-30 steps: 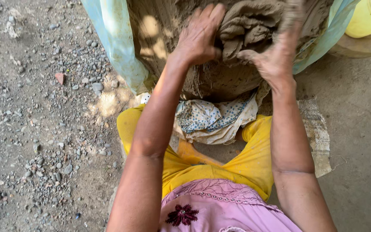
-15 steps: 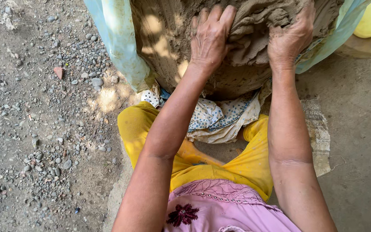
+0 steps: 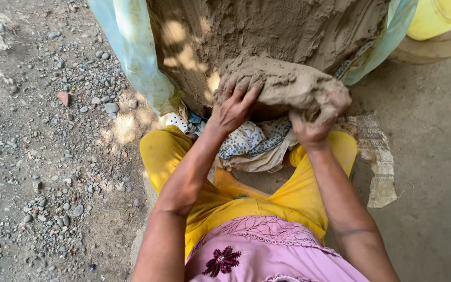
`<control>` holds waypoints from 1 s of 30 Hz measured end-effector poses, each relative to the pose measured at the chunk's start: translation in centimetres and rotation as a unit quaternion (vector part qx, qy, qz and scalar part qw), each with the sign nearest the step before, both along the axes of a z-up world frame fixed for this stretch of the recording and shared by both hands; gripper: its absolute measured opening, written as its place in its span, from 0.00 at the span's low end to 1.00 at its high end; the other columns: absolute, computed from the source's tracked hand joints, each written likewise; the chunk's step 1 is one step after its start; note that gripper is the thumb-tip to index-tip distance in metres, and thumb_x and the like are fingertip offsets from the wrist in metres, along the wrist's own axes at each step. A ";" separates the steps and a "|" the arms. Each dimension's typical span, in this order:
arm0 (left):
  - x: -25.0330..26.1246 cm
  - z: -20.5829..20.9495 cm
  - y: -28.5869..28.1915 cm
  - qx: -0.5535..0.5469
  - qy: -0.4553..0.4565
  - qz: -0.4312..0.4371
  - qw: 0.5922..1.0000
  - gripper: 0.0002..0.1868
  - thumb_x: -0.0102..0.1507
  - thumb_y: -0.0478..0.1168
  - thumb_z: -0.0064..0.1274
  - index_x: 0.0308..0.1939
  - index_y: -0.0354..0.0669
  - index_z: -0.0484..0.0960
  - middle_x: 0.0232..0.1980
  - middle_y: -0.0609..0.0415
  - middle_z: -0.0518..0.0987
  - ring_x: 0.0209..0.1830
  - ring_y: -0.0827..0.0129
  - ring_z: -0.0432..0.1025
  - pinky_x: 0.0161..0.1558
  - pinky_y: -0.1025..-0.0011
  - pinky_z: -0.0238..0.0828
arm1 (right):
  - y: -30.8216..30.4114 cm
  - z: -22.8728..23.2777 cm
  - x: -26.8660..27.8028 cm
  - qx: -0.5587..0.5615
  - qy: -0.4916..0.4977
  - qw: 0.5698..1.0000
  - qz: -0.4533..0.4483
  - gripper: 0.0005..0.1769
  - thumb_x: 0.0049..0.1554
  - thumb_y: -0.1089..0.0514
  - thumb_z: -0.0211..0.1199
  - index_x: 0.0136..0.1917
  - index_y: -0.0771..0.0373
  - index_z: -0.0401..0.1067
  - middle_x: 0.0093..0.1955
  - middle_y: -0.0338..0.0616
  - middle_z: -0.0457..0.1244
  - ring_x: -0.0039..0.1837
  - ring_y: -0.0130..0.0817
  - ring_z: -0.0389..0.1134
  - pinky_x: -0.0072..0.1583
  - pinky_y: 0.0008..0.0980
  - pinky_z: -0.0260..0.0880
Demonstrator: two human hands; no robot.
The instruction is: The person pulls pieces of clay from a large mound and kneads them by hand on a cloth-covered surface on the ground.
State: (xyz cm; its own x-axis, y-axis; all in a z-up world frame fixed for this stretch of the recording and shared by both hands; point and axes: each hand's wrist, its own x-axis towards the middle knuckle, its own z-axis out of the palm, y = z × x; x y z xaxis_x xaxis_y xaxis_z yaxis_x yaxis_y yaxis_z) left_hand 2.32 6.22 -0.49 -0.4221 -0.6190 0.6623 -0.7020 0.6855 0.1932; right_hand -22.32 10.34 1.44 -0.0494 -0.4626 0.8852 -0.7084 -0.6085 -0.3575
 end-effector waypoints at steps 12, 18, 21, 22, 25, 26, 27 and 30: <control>0.2 6.9 1.2 0.135 0.036 -0.035 0.990 0.29 0.50 0.30 0.59 0.56 0.46 0.76 0.56 0.45 0.73 0.64 0.43 0.64 0.68 0.49 0.58 | -2.4 5.4 0.2 0.298 0.223 0.916 0.151 0.79 0.33 0.19 0.74 0.84 0.52 0.42 0.87 0.52 0.31 0.86 0.52 0.30 0.81 0.55 0.34; -3.1 13.3 1.0 0.179 0.023 -0.118 0.977 0.33 0.42 0.34 0.60 0.51 0.45 0.70 0.50 0.47 0.69 0.56 0.51 0.63 0.60 0.50 0.58 | 0.1 4.8 0.1 0.334 0.108 0.892 0.283 0.73 0.36 0.25 0.77 0.84 0.54 0.49 0.86 0.43 0.45 0.87 0.46 0.45 0.87 0.55 0.41; -4.9 16.4 2.6 0.250 -0.017 -0.160 0.955 0.38 0.38 0.34 0.61 0.54 0.45 0.71 0.49 0.47 0.69 0.55 0.51 0.63 0.58 0.50 0.58 | 4.8 3.5 1.2 0.374 -0.047 0.867 0.326 0.70 0.37 0.25 0.77 0.82 0.54 0.51 0.84 0.44 0.47 0.85 0.46 0.47 0.85 0.54 0.43; -5.4 17.1 3.3 0.300 -0.020 -0.179 0.937 0.42 0.38 0.33 0.61 0.58 0.44 0.71 0.51 0.46 0.69 0.56 0.49 0.64 0.56 0.50 0.60 | 6.2 3.0 1.6 0.381 -0.130 0.853 0.333 0.69 0.37 0.26 0.76 0.81 0.54 0.51 0.84 0.44 0.47 0.85 0.46 0.47 0.84 0.54 0.43; -5.7 18.0 4.0 0.405 0.318 -0.384 0.766 0.39 0.63 0.37 0.65 0.73 0.43 0.59 0.70 0.45 0.65 0.71 0.52 0.63 0.70 0.54 0.67 | 10.1 2.2 0.9 0.369 -0.381 0.796 0.293 0.66 0.38 0.26 0.75 0.80 0.55 0.53 0.82 0.45 0.49 0.83 0.47 0.49 0.83 0.54 0.45; -6.3 18.0 4.1 0.410 0.313 -0.390 0.763 0.39 0.63 0.37 0.65 0.73 0.43 0.59 0.70 0.45 0.65 0.71 0.52 0.63 0.70 0.54 0.67 | 11.1 2.3 0.2 0.360 -0.425 0.783 0.277 0.65 0.38 0.27 0.75 0.79 0.55 0.54 0.81 0.45 0.49 0.83 0.47 0.50 0.82 0.54 0.46; -7.3 17.9 3.8 0.398 0.377 -0.392 0.739 0.40 0.67 0.40 0.65 0.76 0.44 0.56 0.75 0.46 0.61 0.75 0.53 0.63 0.70 0.57 0.68 | 12.0 2.5 -0.9 0.350 -0.457 0.777 0.255 0.64 0.39 0.27 0.75 0.79 0.55 0.54 0.81 0.46 0.49 0.82 0.47 0.50 0.82 0.54 0.46; -10.5 16.9 1.7 0.297 0.279 -0.318 0.856 0.36 0.72 0.45 0.65 0.75 0.44 0.59 0.69 0.45 0.66 0.64 0.54 0.71 0.62 0.57 0.75 | 15.1 2.8 -4.3 0.323 -0.515 0.768 0.202 0.61 0.40 0.28 0.74 0.77 0.56 0.56 0.79 0.46 0.51 0.80 0.48 0.52 0.80 0.53 0.48</control>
State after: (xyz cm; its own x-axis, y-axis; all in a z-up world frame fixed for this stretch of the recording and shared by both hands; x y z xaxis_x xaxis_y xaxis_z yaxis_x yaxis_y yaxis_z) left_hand -8.16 7.88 16.43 -0.5193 -0.6785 0.5196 0.0926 0.5597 0.8235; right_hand -26.62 25.44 4.29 -0.3064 -0.9505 0.0516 0.3520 -0.1635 -0.9216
